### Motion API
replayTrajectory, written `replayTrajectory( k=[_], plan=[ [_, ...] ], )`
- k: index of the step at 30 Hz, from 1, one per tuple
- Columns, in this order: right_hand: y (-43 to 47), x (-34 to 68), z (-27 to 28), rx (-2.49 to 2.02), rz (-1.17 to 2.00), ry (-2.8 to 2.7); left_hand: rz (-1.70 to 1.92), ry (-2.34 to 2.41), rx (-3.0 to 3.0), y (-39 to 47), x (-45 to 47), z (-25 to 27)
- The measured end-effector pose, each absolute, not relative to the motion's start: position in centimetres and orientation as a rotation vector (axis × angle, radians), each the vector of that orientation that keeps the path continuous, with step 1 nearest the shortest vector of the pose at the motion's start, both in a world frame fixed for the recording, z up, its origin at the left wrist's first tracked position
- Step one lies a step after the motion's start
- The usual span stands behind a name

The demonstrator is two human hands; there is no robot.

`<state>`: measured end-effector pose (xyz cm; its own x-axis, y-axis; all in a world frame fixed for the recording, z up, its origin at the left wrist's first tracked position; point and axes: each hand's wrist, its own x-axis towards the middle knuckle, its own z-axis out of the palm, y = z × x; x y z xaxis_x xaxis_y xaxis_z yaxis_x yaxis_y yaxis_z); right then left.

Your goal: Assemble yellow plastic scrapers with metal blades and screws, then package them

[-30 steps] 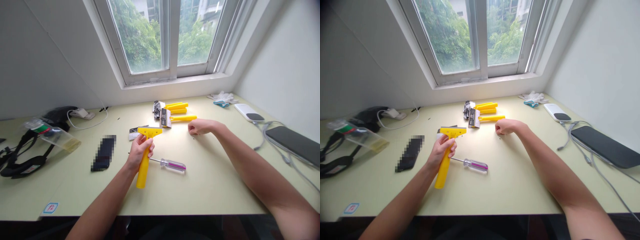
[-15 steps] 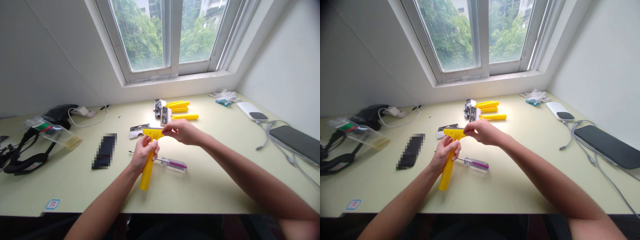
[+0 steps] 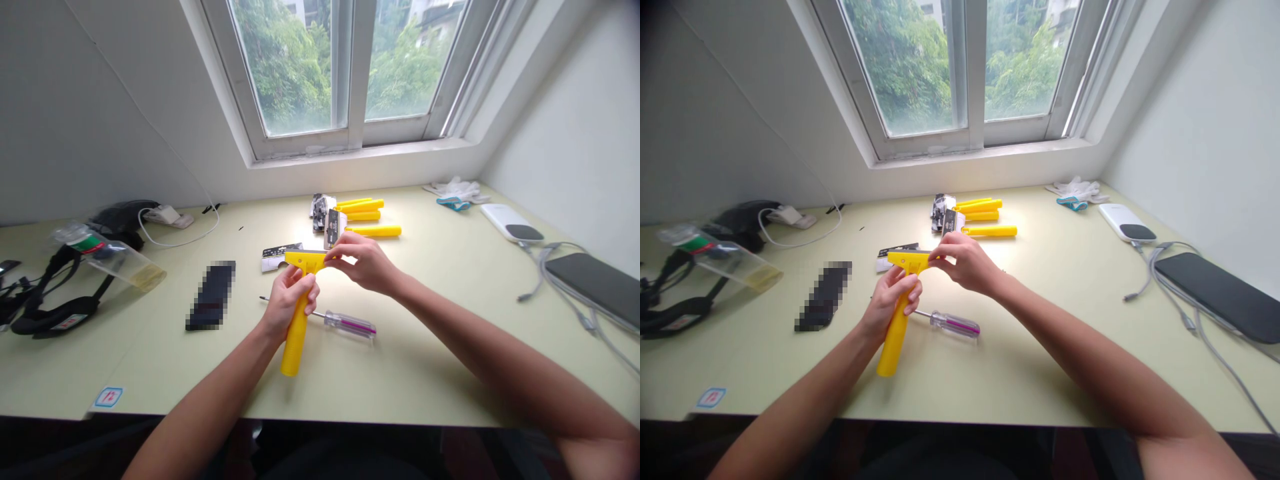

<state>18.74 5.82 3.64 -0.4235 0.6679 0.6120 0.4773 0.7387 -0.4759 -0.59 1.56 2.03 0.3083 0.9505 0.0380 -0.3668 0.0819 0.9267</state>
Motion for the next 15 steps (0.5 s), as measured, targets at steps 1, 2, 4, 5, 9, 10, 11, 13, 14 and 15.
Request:
replayTrajectory(
  k=[1,2,4,5,9,10,11,13,14,15],
  plan=[
    [5.9,18.7,3.4,-0.821,0.178,-2.138,1.121,0.713,1.016,1.6,-0.6,1.9],
    [5.9,18.8,3.1,-0.794,0.077,-2.172,1.120,0.714,0.989,1.7,-0.5,1.8],
    [5.9,18.8,2.5,-0.793,-0.059,-2.225,1.113,0.717,0.934,1.8,-0.5,1.7],
    [5.9,18.7,2.3,-0.807,-0.095,-2.244,1.113,0.722,0.903,1.8,-0.4,1.8],
    [5.3,18.5,2.7,-0.905,-0.067,-2.261,1.163,0.768,0.795,2.2,-0.6,2.1],
    [5.0,18.4,3.1,-0.960,-0.012,-2.256,1.192,0.776,0.784,2.3,-0.7,2.2],
    [4.5,18.3,3.7,-1.028,0.068,-2.275,1.224,0.780,0.780,2.5,-0.9,2.3],
    [3.4,17.9,4.7,-1.175,0.294,-2.443,1.278,0.776,0.780,3.0,-1.4,2.3],
    [2.8,17.7,5.1,-1.234,0.429,-2.592,1.295,0.776,0.779,3.2,-1.7,2.3],
    [2.2,17.5,5.4,-1.276,0.553,-2.753,1.311,0.777,0.776,3.4,-2.0,2.4]
  ],
)
